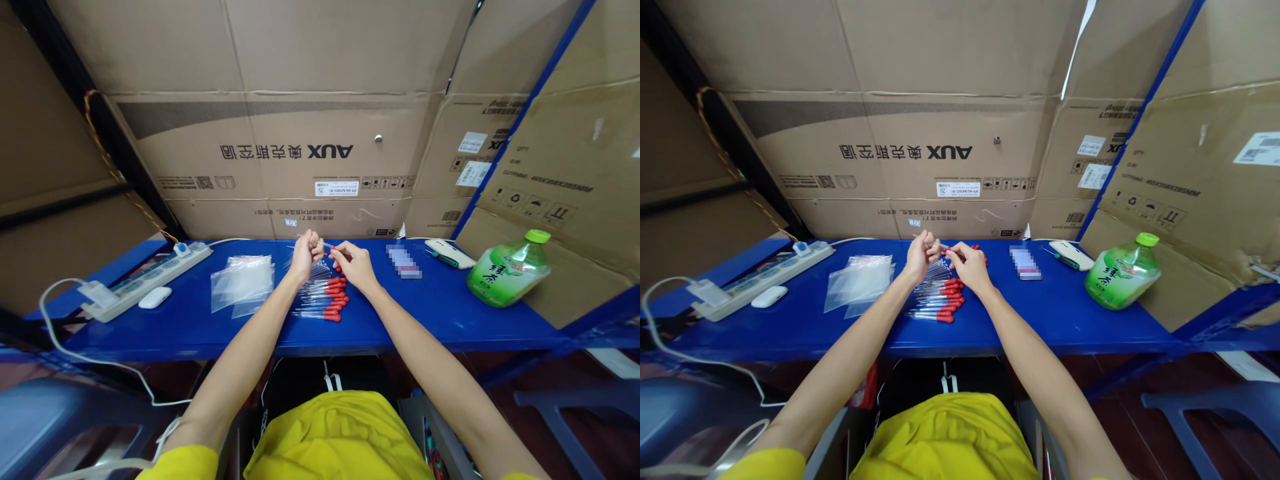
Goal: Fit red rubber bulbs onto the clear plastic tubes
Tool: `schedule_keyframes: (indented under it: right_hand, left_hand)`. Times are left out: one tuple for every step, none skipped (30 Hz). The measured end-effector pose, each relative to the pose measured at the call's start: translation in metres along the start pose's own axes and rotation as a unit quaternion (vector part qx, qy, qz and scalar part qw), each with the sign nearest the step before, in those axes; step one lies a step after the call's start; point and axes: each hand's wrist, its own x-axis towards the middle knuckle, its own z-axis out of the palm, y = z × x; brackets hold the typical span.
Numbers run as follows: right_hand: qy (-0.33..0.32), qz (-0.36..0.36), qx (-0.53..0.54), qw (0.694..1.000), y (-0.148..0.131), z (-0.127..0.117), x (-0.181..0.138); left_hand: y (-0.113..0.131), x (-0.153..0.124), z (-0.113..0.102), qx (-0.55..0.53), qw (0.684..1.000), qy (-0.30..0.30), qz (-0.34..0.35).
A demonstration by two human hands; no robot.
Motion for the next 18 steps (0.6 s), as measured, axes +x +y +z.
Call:
schedule_keyframes:
  right_hand:
    - [0.001, -0.004, -0.003, 1.000, -0.0004, -0.0002, -0.0002]
    - [0.002, -0.008, -0.008, 1.000, -0.0008, -0.0004, -0.0004]
    - [0.001, -0.010, -0.014, 1.000, -0.0011, -0.0006, -0.0006]
    - [0.000, -0.012, -0.021, 1.000, -0.0013, -0.0009, -0.0009]
    - [-0.002, -0.012, -0.029, 1.000, -0.0014, -0.0011, -0.0011]
    - [-0.003, -0.013, -0.036, 0.999, -0.0015, -0.0012, -0.0014]
    - [-0.004, -0.014, -0.044, 0.999, -0.0014, -0.0013, -0.0017]
    - [-0.006, -0.016, -0.051, 0.999, -0.0012, -0.0014, -0.0019]
    - [-0.006, -0.018, -0.058, 0.998, -0.0010, -0.0014, -0.0020]
    - [-0.007, -0.019, -0.064, 0.998, -0.0007, -0.0013, -0.0021]
    - [-0.008, -0.019, -0.068, 0.997, -0.0004, -0.0012, -0.0021]
    - [-0.009, -0.017, -0.071, 0.997, -0.0001, -0.0010, -0.0019]
    - [-0.009, -0.016, -0.071, 0.997, 0.0002, -0.0008, -0.0017]
    - [-0.007, -0.016, -0.069, 0.997, 0.0005, -0.0006, -0.0014]
    - [-0.005, -0.016, -0.062, 0.998, 0.0009, -0.0004, -0.0010]
    - [-0.004, -0.016, -0.054, 0.998, 0.0012, -0.0002, -0.0006]
    - [-0.002, -0.015, -0.045, 0.999, 0.0016, -0.0001, -0.0002]
    - [-0.002, -0.013, -0.036, 0.999, 0.0020, -0.0001, 0.0002]
  left_hand:
    - [-0.0006, 0.0003, -0.0007, 0.008, 1.000, -0.005, 0.009]
    - [-0.0012, 0.0005, -0.0013, 0.014, 1.000, -0.009, 0.015]
    - [-0.0016, 0.0007, -0.0019, 0.018, 1.000, -0.009, 0.018]
    - [-0.0019, 0.0009, -0.0023, 0.019, 1.000, -0.006, 0.018]
    - [-0.0020, 0.0009, -0.0026, 0.018, 1.000, -0.001, 0.015]
    - [-0.0019, 0.0009, -0.0026, 0.015, 1.000, 0.005, 0.010]
    - [-0.0016, 0.0008, -0.0025, 0.013, 1.000, 0.011, 0.005]
    - [-0.0011, 0.0006, -0.0022, 0.012, 1.000, 0.015, 0.003]
    - [-0.0006, 0.0003, -0.0017, 0.011, 1.000, 0.017, 0.002]
    - [0.0000, 0.0001, -0.0012, 0.011, 1.000, 0.019, 0.001]
    - [0.0006, -0.0003, -0.0007, 0.011, 1.000, 0.022, 0.000]
    - [0.0013, -0.0006, -0.0003, 0.009, 1.000, 0.024, -0.003]
    - [0.0018, -0.0010, 0.0000, 0.007, 1.000, 0.025, -0.008]
    - [0.0024, -0.0013, 0.0002, 0.004, 1.000, 0.023, -0.013]
    - [0.0028, -0.0017, 0.0002, 0.001, 1.000, 0.017, -0.017]
    - [0.0032, -0.0021, 0.0000, 0.001, 1.000, 0.007, -0.019]
    - [0.0035, -0.0025, -0.0002, 0.005, 1.000, -0.005, -0.018]
    - [0.0037, -0.0029, -0.0004, 0.011, 1.000, -0.019, -0.015]
